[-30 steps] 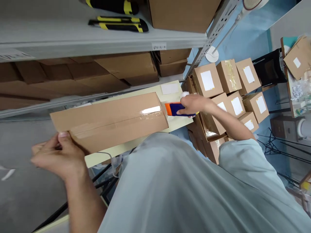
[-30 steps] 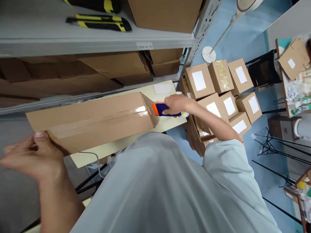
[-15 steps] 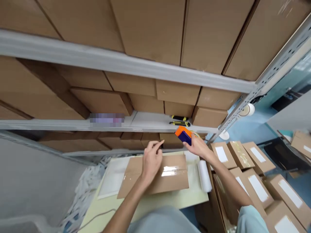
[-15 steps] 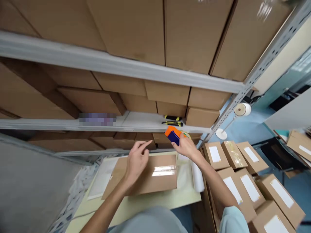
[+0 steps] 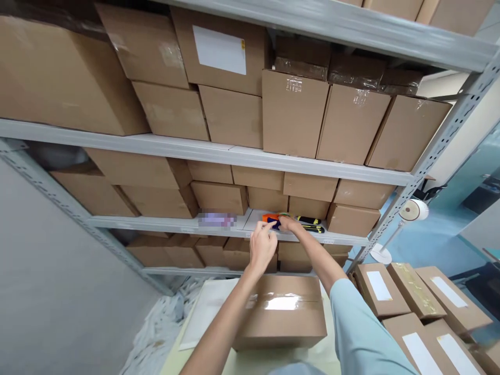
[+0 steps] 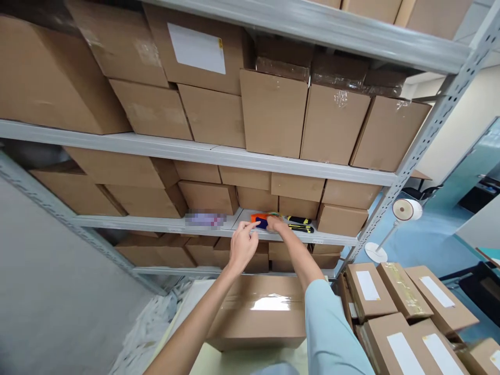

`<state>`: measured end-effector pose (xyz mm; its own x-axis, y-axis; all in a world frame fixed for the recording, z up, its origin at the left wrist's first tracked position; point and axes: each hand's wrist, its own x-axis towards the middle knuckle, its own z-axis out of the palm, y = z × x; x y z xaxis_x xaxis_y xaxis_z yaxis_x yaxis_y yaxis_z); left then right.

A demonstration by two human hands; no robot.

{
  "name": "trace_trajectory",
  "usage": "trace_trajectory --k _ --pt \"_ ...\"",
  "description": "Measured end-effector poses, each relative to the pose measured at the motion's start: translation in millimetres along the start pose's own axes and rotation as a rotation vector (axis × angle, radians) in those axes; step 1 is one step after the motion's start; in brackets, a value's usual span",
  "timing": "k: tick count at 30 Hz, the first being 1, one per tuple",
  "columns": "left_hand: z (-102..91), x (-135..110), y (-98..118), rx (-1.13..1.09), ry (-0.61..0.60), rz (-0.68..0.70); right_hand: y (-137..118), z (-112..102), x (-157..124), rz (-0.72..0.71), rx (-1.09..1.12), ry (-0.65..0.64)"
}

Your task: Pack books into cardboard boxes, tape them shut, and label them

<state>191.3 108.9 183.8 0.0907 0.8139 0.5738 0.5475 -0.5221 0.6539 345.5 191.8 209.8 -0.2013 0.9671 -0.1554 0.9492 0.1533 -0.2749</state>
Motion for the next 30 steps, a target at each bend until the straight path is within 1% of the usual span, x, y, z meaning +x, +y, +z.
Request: trace_trajectory --k 4,6,7,8,10,11,13,15,16,17,18,19,21,24,26,28,30 --pt "-7.2 -13 -8 -0.028 -0.018 -0.057 -5 4 1 0.054 -0.006 0.029" --pt "-16.5 -29 -18 -0.043 -0.056 -0.091 0 11 -12 0.063 0.022 0.079" --pt "-23.1 -41 -27 -0.042 -0.08 -0.111 6 17 -26 0.064 0.048 0.128" --pt "-30.7 -55 -37 -0.033 -0.104 -0.138 14 27 -44 0.064 0.085 0.195" --pt "-46.9 -91 -61 0.018 -0.139 -0.229 33 56 -98 0.079 0.19 0.36" --pt "-54.6 -110 -73 0.066 -0.145 -0.294 41 75 -131 0.107 0.255 0.432" --pt "-66.4 -145 -92 0.161 -0.166 -0.433 49 116 -202 0.221 0.393 0.5" --pt "-71.5 -172 -100 0.22 -0.212 -0.546 43 155 -264 0.395 0.518 0.489" --pt "-71.2 -182 -100 0.23 -0.243 -0.587 37 172 -288 0.475 0.576 0.457" --pt "-69.2 -188 -98 0.234 -0.271 -0.622 29 186 -305 0.541 0.63 0.414" --pt "-65.8 -191 -94 0.237 -0.3 -0.647 22 196 -316 0.588 0.676 0.371" --pt "-61.5 -192 -89 0.241 -0.334 -0.659 16 203 -321 0.619 0.714 0.335" --pt "-51.9 -188 -78 0.281 -0.4 -0.661 10 207 -318 0.657 0.754 0.284" --pt "-39.7 -178 -68 0.432 -0.481 -0.684 14 194 -300 0.735 0.733 0.195" --pt "-34.5 -174 -68 0.53 -0.504 -0.739 19 182 -286 0.81 0.682 0.101" --pt "-31.8 -174 -72 0.563 -0.502 -0.783 23 175 -276 0.88 0.641 0.03" --pt "-31.4 -179 -80 0.503 -0.466 -0.796 25 177 -272 0.913 0.659 0.028"
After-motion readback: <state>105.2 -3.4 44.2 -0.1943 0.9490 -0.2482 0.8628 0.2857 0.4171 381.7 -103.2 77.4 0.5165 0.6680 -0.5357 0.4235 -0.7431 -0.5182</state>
